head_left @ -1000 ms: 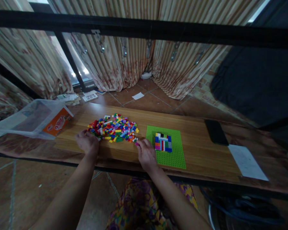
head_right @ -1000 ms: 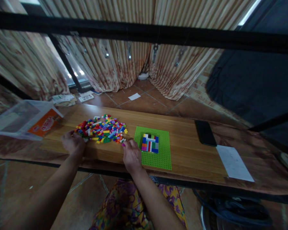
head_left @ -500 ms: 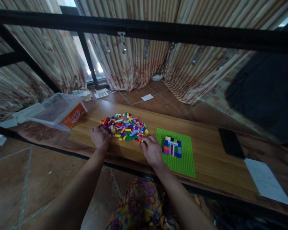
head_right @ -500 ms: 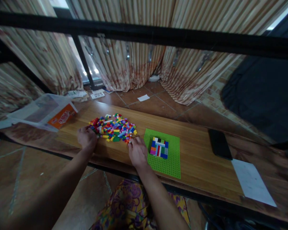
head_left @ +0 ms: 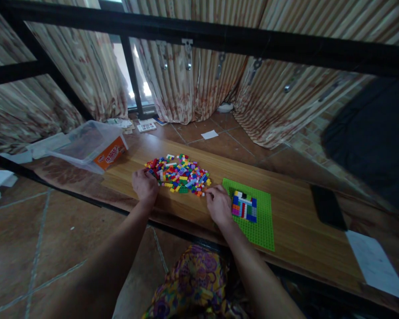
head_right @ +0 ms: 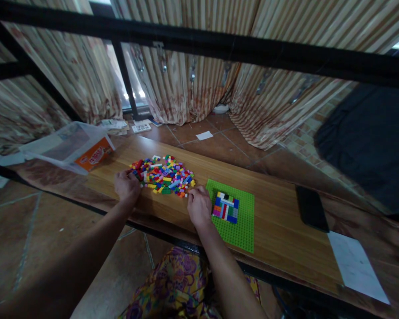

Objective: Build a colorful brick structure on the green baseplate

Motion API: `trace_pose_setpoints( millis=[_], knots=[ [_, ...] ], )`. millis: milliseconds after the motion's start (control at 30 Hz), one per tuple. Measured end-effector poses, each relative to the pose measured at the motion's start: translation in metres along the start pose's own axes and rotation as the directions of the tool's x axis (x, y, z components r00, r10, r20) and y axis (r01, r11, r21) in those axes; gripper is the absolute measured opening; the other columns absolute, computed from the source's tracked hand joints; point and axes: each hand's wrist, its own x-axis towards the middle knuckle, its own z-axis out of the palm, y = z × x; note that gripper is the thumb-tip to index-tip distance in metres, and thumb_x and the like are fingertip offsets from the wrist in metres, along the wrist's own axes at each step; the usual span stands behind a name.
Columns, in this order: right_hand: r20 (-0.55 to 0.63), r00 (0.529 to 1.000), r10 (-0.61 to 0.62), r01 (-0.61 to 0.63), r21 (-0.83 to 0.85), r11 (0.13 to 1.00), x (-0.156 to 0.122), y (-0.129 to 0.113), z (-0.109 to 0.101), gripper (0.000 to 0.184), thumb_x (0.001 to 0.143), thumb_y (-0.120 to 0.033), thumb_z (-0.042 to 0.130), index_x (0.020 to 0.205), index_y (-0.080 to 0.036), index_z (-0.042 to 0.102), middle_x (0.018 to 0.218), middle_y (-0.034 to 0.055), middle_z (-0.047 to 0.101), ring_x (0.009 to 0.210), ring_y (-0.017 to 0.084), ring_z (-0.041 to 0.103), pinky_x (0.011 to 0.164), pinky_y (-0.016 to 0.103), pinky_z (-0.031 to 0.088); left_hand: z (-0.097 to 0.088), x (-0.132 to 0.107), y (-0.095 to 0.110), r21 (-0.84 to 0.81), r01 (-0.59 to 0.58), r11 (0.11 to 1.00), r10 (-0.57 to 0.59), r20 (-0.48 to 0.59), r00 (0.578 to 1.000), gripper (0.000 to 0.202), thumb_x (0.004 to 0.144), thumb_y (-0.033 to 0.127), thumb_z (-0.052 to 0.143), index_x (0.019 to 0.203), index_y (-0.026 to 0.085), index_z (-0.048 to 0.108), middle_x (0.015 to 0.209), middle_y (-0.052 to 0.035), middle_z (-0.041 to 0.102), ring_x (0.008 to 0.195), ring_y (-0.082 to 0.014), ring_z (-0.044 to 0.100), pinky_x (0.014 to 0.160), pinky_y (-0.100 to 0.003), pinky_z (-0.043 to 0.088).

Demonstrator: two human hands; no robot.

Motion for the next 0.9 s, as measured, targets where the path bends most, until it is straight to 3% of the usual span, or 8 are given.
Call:
trace_pose_setpoints(
  millis=[133,433,567,733,900],
  knots=[
    [-0.020,0.999,0.035,-0.035,-0.010,0.999,0.004,-0.001,0.000,0.022,0.087,-0.012,0.049,0.086,-0.018,0.070,0.093,0.0073,0.064,0.091,0.020,0.059,0.085,0.030,0.044,0.000,0.000,-0.001,0.008,-0.008,1.000,0.008,-0.001,1.000,0.034,0.089,0.022,0.042,0.109,0.012,0.068,0.111,-0.0155,0.062,0.108,-0.0273,0.056,0.097,-0.040,0.043],
    [0.077,0.989,0.125,-0.105,-0.221,0.970,0.017,-0.011,0.003,0.017,0.087,-0.023,0.055,0.085,-0.018,0.071,0.093,0.0096,0.065,0.087,0.021,0.059,0.080,0.030,0.043,0.002,0.000,-0.001,0.006,-0.016,1.000,0.016,-0.008,1.000,0.034,0.089,0.022,0.041,0.107,0.013,0.068,0.108,-0.0153,0.062,0.106,-0.0271,0.056,0.097,-0.040,0.042],
    [0.082,0.986,0.143,-0.122,-0.225,0.967,0.019,-0.018,0.004,0.017,0.087,-0.022,0.055,0.082,-0.020,0.071,0.093,0.0091,0.065,0.089,0.021,0.059,0.081,0.030,0.043,0.001,0.000,-0.001,0.000,-0.020,1.000,0.020,0.001,1.000,0.034,0.089,0.022,0.041,0.107,0.013,0.068,0.108,-0.0155,0.061,0.105,-0.0271,0.056,0.096,-0.040,0.042],
    [0.011,0.996,0.086,-0.085,-0.080,0.993,0.014,-0.024,-0.008,0.016,0.089,-0.020,0.054,0.089,-0.019,0.070,0.093,0.0086,0.066,0.093,0.023,0.059,0.086,0.033,0.044,0.001,0.002,-0.001,0.010,-0.025,1.000,0.025,0.007,1.000,0.034,0.088,0.023,0.042,0.107,0.012,0.068,0.110,-0.0161,0.061,0.107,-0.0276,0.055,0.097,-0.042,0.042],
    [-0.131,0.984,0.120,-0.079,0.280,0.957,-0.002,-0.019,-0.036,0.023,0.091,-0.027,0.050,0.099,-0.020,0.070,0.097,0.0073,0.070,0.089,0.020,0.064,0.083,0.033,0.049,-0.001,0.003,0.001,-0.001,0.009,1.000,-0.009,0.022,1.000,0.034,0.088,0.023,0.043,0.109,0.013,0.068,0.111,-0.0157,0.060,0.107,-0.0270,0.056,0.097,-0.042,0.043]
  ],
)
